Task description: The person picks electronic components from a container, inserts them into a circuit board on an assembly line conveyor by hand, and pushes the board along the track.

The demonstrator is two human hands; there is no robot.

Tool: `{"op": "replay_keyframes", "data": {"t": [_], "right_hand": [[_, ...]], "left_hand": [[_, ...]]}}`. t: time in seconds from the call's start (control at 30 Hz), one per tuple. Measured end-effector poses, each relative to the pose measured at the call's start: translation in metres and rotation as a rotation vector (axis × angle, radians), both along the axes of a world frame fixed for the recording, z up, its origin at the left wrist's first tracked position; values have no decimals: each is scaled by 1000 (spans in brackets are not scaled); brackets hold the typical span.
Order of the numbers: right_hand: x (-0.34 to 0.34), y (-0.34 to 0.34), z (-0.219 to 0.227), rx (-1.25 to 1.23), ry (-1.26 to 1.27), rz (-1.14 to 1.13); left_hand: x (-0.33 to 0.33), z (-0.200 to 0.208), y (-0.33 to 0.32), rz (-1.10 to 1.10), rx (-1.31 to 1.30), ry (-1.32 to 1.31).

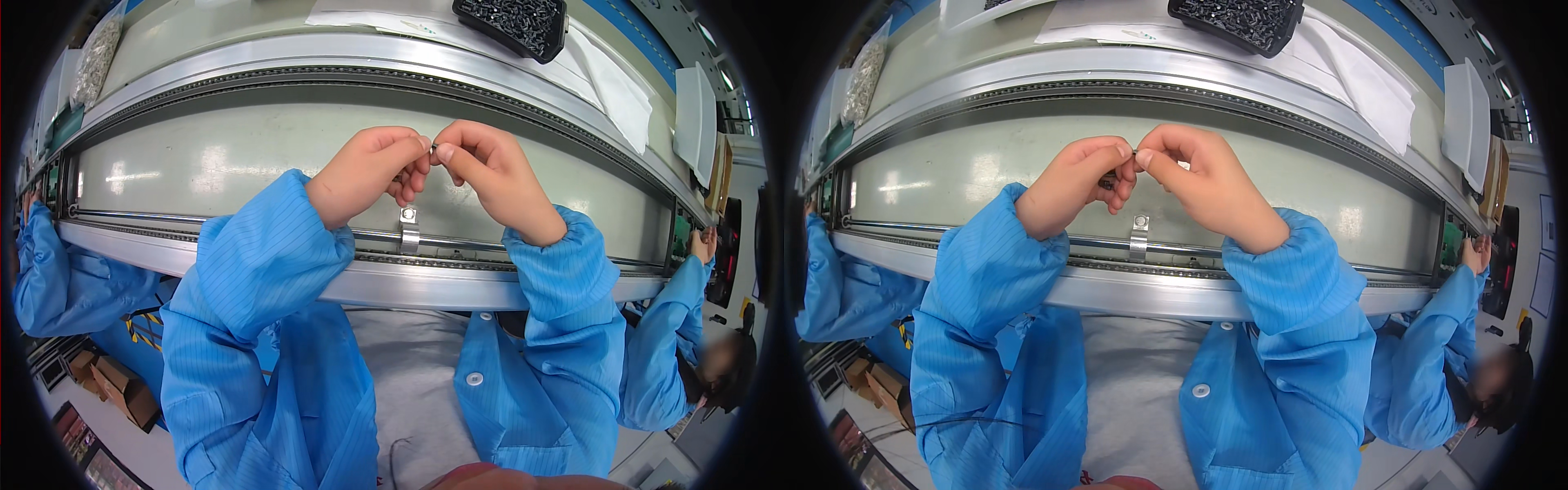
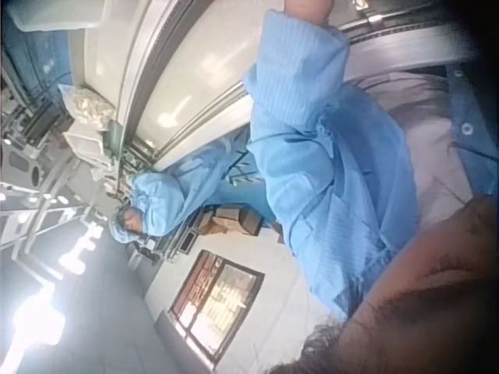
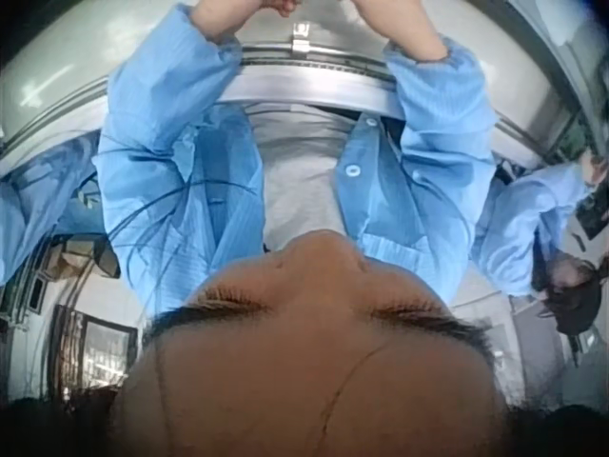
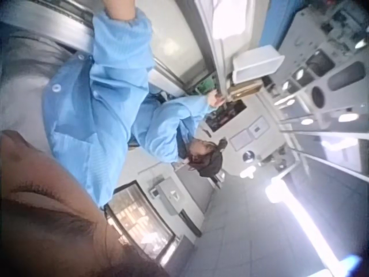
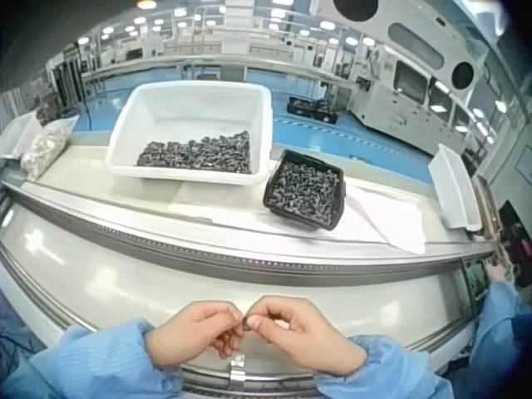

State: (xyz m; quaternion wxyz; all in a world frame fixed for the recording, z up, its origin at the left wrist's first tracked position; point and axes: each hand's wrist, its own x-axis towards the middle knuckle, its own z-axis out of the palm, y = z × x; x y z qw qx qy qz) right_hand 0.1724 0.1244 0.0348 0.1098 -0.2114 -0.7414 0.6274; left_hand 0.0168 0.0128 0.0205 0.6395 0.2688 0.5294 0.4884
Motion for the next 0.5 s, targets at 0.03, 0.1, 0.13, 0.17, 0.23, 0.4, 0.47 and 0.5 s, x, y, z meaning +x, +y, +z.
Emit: {"op": "replay_keyframes", "data": {"t": [0.03, 0.1, 0.13, 0.17, 0.23, 0.4, 0.47, 0.5], "right_hand": [[0, 0, 0, -40, 38, 5], [-1, -1, 0, -118, 113, 13], [-1, -2, 0, -157, 151, 16], [-2, -2, 0, -156, 151, 15], [-2, -3, -1, -201, 192, 24], [-6, 8, 11, -86, 233, 45], [-10, 31, 29, 923, 259, -138], [-12, 44, 38, 1024, 197, -256]], "left_hand": [[0, 0, 0, -4, -5, -66], [0, 0, -1, -13, -15, -199], [0, 0, 0, -18, -20, -266], [0, -1, 0, -20, -19, -266], [-2, -7, -2, -69, 10, -372], [0, -14, -2, -77, 52, -565], [0, -12, -1, -26, 72, -651], [3, -9, 1, -30, 75, -651]]}}
